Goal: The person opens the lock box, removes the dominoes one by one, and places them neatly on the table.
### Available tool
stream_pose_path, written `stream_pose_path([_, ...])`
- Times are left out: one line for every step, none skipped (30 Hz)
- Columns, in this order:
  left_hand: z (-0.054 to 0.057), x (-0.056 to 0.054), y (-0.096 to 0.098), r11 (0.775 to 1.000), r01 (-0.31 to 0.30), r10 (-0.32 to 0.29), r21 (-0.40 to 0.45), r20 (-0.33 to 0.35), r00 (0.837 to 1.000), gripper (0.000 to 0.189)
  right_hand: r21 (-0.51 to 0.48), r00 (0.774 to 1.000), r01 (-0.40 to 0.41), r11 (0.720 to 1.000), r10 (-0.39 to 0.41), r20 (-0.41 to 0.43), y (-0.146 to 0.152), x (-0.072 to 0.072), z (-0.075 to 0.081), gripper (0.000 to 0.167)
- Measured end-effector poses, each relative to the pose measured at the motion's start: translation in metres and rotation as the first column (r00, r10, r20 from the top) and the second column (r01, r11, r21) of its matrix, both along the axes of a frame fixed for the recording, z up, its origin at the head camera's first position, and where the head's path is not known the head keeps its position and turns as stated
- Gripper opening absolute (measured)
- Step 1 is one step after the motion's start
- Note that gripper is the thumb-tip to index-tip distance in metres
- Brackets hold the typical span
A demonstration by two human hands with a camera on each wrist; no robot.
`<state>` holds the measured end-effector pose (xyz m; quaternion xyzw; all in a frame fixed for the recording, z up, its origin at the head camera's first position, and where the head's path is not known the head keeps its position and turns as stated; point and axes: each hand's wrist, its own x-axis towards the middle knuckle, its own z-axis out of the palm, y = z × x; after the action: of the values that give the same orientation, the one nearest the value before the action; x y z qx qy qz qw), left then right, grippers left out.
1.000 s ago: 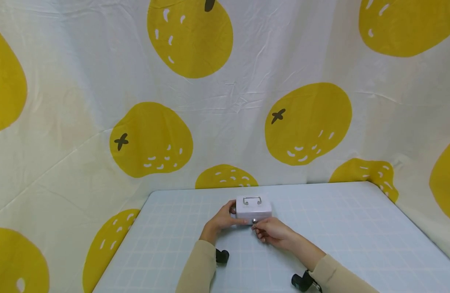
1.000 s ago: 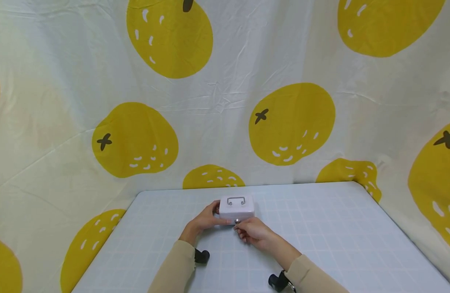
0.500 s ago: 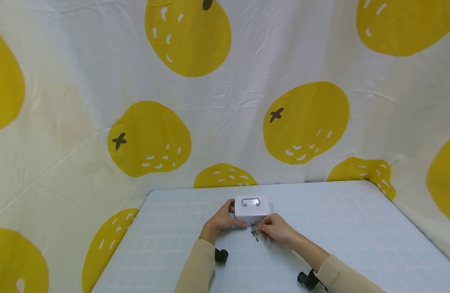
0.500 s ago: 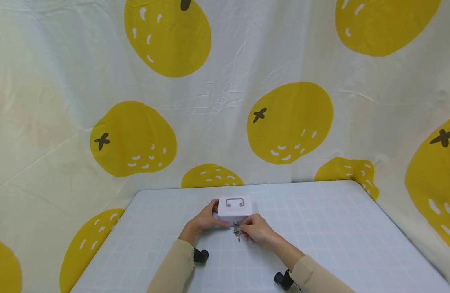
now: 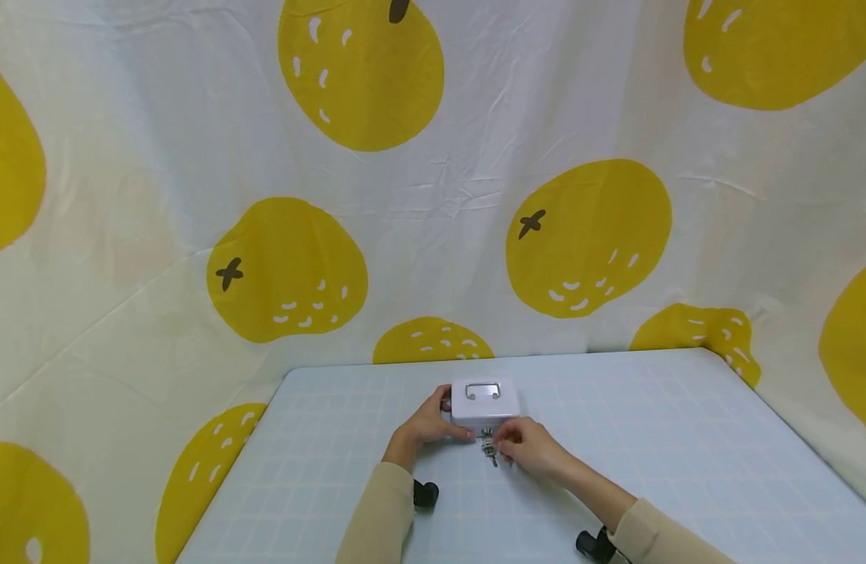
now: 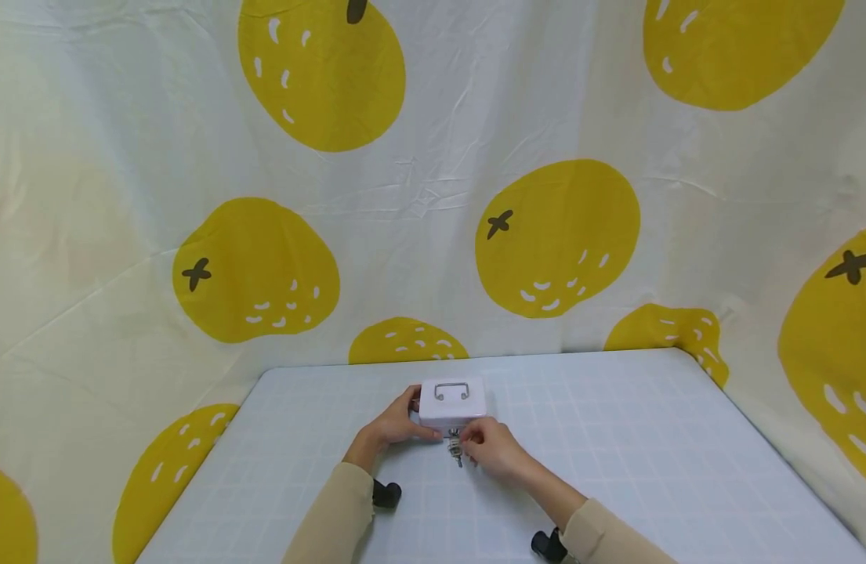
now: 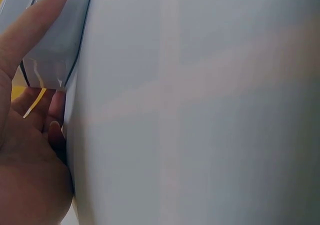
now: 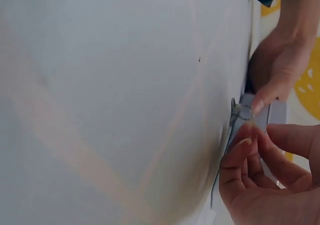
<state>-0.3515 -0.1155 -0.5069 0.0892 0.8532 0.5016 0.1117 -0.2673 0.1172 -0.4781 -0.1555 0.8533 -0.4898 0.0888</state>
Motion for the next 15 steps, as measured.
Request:
stream_pose_path([-0.0001,-0.0002,-0.0002,1.0,0.0,0.0,0.001,0.001,1.0,0.103,0.003,1.0,-0.008,1.0,0.008,-0.004,-0.0001,-0.0001,-0.0007,0.009])
stream_pose_path([-0.0001,-0.0003,-0.0004,1.0,-0.001,0.001,0.001,0.002,1.0,0.104,0.005,1.0,-0.015,1.0,0.015,-0.006,-0.0001,-0.0003,-0.0013,0.009])
stream_pose_path([0.0001,-0.0005,-0.0006,1.0,0.002,-0.002,0.006,0.0,1.0,0.103,0.003,1.0,-0.022,1.0,0.022,-0.009,-0.0001,-0.0005,-0.0018,0.009])
stream_pose_path([-0.0001,-0.0007,-0.0009,1.0,0.007,-0.006,0.011,-0.005,1.0,0.102,0.004,1.0,-0.029,1.0,0.029,-0.01,0.0,-0.0007,-0.0021,0.01])
stream_pose_path([0.0,-0.0009,-0.0012,1.0,0.012,-0.012,0.014,-0.011,1.0,0.101,0.005,0.999,-0.032,0.999,0.032,-0.01,0.0001,-0.0008,-0.0021,0.01])
stream_pose_path([0.0,-0.0009,-0.0014,1.0,0.016,-0.016,0.018,-0.014,1.0,0.101,0.008,0.999,-0.034,0.999,0.034,-0.011,0.0004,-0.001,-0.0022,0.01])
stream_pose_path([0.0,-0.001,-0.0015,1.0,0.022,-0.022,0.021,-0.019,1.0,0.1,0.011,0.999,-0.036,0.999,0.036,-0.014,0.0008,-0.0014,-0.0023,0.009])
stream_pose_path([0.0,-0.001,-0.0017,0.999,0.026,-0.026,0.022,-0.023,0.999,0.099,0.017,0.999,-0.039,0.999,0.04,-0.019,0.0011,-0.0017,-0.0023,0.01])
stream_pose_path([-0.0001,-0.001,-0.0018,0.999,0.032,-0.031,0.024,-0.028,0.999,0.098,0.023,0.999,-0.043,0.999,0.043,-0.025,0.0016,-0.002,-0.0025,0.01])
stream_pose_path([-0.0001,-0.001,-0.0017,0.999,0.033,-0.032,0.023,-0.031,0.999,0.098,0.031,0.999,-0.041,0.999,0.042,-0.031,0.0022,-0.0024,-0.0025,0.009])
stream_pose_path([-0.0001,-0.0011,-0.0016,0.999,0.035,-0.034,0.022,-0.034,0.999,0.097,0.037,0.998,-0.04,0.999,0.042,-0.04,0.0028,-0.0026,-0.0022,0.009])
stream_pose_path([-0.0002,-0.0011,-0.0014,0.999,0.035,-0.034,0.023,-0.035,0.999,0.097,0.046,0.998,-0.041,0.998,0.043,-0.054,0.0035,-0.0032,-0.0021,0.009])
stream_pose_path([-0.0003,-0.0011,-0.0012,0.999,0.035,-0.034,0.024,-0.038,0.999,0.097,0.055,0.997,-0.041,0.998,0.045,-0.068,0.0042,-0.0039,-0.0021,0.009])
stream_pose_path([-0.0002,-0.001,-0.001,0.999,0.033,-0.032,0.027,-0.038,0.999,0.096,0.064,0.995,-0.042,0.997,0.047,-0.089,0.005,-0.0048,-0.0021,0.009])
stream_pose_path([-0.0003,-0.0009,-0.0008,0.999,0.033,-0.032,0.029,-0.04,0.999,0.096,0.073,0.993,-0.039,0.997,0.047,-0.105,0.0058,-0.0056,-0.0019,0.008])
